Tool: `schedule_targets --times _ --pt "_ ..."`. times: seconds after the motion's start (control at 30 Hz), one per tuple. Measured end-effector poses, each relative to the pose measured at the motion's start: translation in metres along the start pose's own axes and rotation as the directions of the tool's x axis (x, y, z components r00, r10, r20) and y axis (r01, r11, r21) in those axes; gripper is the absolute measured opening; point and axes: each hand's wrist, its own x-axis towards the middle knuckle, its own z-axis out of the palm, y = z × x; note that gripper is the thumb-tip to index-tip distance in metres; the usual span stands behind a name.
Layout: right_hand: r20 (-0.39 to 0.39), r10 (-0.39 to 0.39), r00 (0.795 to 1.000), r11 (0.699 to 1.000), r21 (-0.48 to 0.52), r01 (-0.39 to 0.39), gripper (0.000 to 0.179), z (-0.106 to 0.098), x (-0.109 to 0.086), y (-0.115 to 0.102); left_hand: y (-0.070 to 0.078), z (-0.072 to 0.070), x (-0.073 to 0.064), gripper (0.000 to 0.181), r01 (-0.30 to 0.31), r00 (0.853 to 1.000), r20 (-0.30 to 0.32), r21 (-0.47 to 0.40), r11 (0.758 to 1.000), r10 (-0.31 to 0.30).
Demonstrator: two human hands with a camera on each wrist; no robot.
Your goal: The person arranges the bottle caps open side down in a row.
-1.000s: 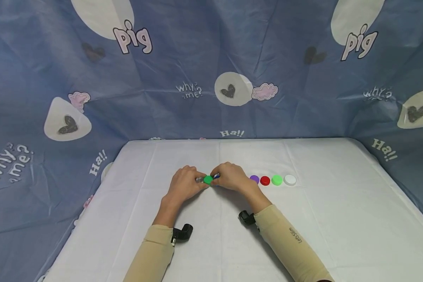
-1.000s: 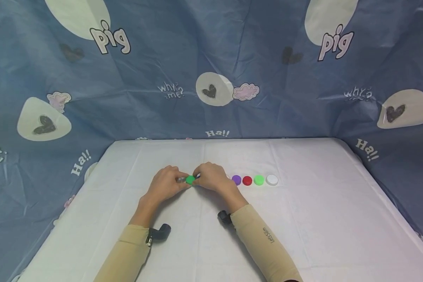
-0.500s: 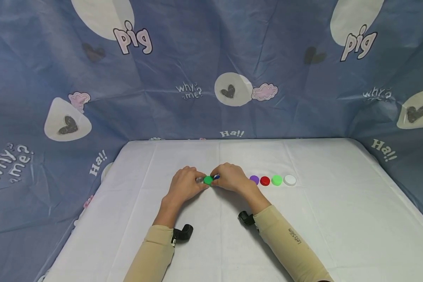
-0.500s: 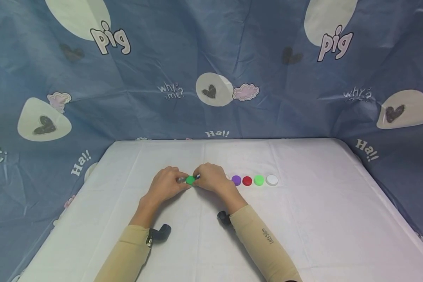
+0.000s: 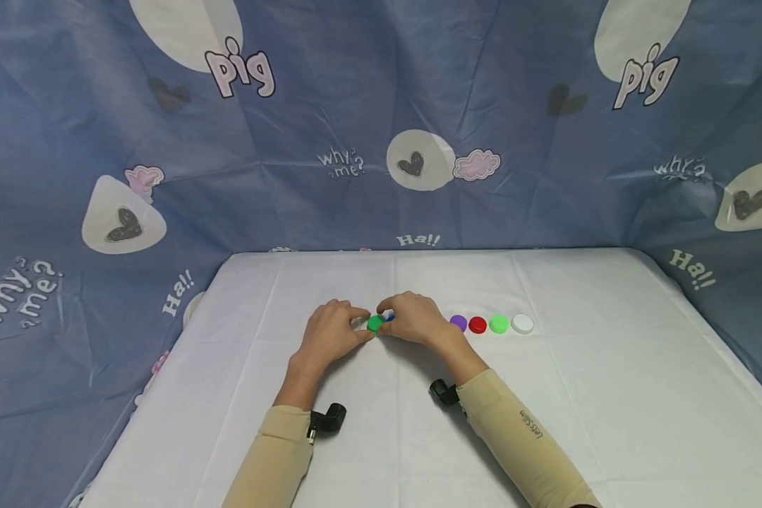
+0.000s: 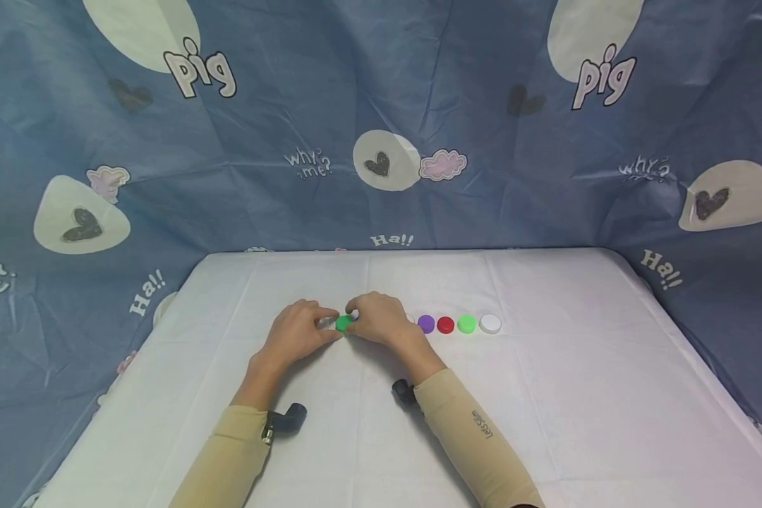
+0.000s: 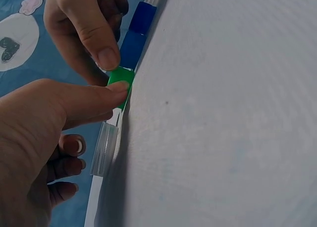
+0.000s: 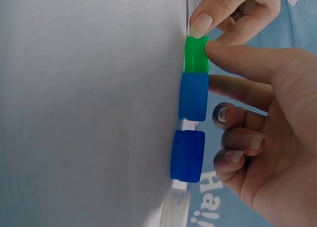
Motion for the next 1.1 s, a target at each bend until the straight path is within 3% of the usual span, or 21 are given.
schedule_targets --times 0.43,1.1 --pt "0.023 -0.009 1.000 1.000 0.024 0.008 0.038 0.004 0.006 -0.007 -0.008 -0.007 -0.010 0.048 0.058 0.998 0.014 0.015 0.998 -0.058" --pt "0.054 -0.039 0.998 0.999 0.020 0.038 0.041 0.010 0.014 -0.026 -0.029 -0.014 -0.020 0.054 0.072 0.997 0.001 -0.006 0.997 -0.072"
